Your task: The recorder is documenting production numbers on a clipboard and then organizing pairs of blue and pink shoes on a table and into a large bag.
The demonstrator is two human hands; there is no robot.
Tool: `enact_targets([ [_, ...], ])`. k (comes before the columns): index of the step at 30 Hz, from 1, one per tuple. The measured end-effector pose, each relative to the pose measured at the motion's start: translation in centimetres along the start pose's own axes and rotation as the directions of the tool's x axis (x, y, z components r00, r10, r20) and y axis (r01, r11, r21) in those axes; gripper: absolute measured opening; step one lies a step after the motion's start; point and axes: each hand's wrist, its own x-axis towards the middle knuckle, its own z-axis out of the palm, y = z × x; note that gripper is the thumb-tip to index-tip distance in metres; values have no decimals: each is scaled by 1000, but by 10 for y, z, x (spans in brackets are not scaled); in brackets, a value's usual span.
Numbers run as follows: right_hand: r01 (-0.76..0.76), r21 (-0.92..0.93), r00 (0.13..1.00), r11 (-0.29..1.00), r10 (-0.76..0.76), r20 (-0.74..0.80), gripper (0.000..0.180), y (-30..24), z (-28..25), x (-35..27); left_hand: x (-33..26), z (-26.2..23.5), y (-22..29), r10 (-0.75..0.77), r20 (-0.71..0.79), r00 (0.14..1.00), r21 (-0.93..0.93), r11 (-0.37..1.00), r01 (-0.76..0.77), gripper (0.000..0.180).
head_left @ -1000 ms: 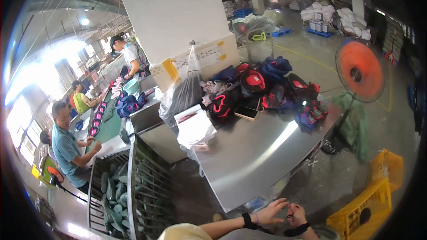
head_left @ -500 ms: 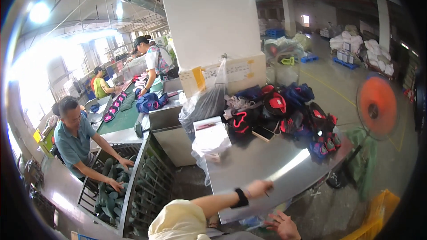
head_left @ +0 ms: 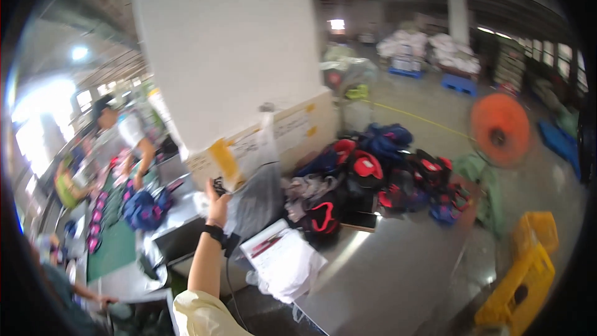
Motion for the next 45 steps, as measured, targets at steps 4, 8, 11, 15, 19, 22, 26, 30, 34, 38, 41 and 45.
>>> enact_targets([
  [4,-155,-229,919,961,55,-391,47,73,-33,-20,51,13,-61,103,416,904,828,367,-423,67],
  [8,-111,-311,860,944,-66,-507,37,124,-42,-34,39,188,-63,-69,810,583,540,478,-693,52],
  [11,-302,-479,737,824,-117,-666,31,135,-17,-50,-4,314,-42,111,951,290,193,521,-831,48],
  [15,-347,-825,855,447,-210,-474,31,246,-14,-82,-78,359,-1,285,946,156,-23,538,-842,43],
  [19,-561,-243,697,791,293,-654,30,310,-6,-127,-129,307,33,364,916,168,-57,533,-844,38],
  [22,-615,-226,657,755,333,-677,35,335,-6,-175,-183,274,58,413,887,207,-57,542,-838,35],
  [26,-669,-28,574,743,492,-655,39,377,-76,-243,-308,282,126,353,925,143,-180,736,-653,36],
  [30,-753,106,422,650,600,-680,44,428,-173,-292,-485,327,207,366,897,-246,-440,711,-549,39],
  [34,-741,111,295,662,469,-833,31,458,-289,-321,-710,366,229,356,779,-516,-489,861,-143,52],
  [38,-654,-25,314,756,241,-918,54,449,-402,-307,-911,387,159,-86,857,-508,-32,975,-218,80],
  [41,-690,5,291,724,284,-913,82,446,-456,-332,-1014,439,162,-169,905,-391,35,944,-328,91],
  [45,-484,218,-27,848,235,-972,108,468,-512,-349,-1081,493,128,-293,950,-112,301,951,71,92],
])
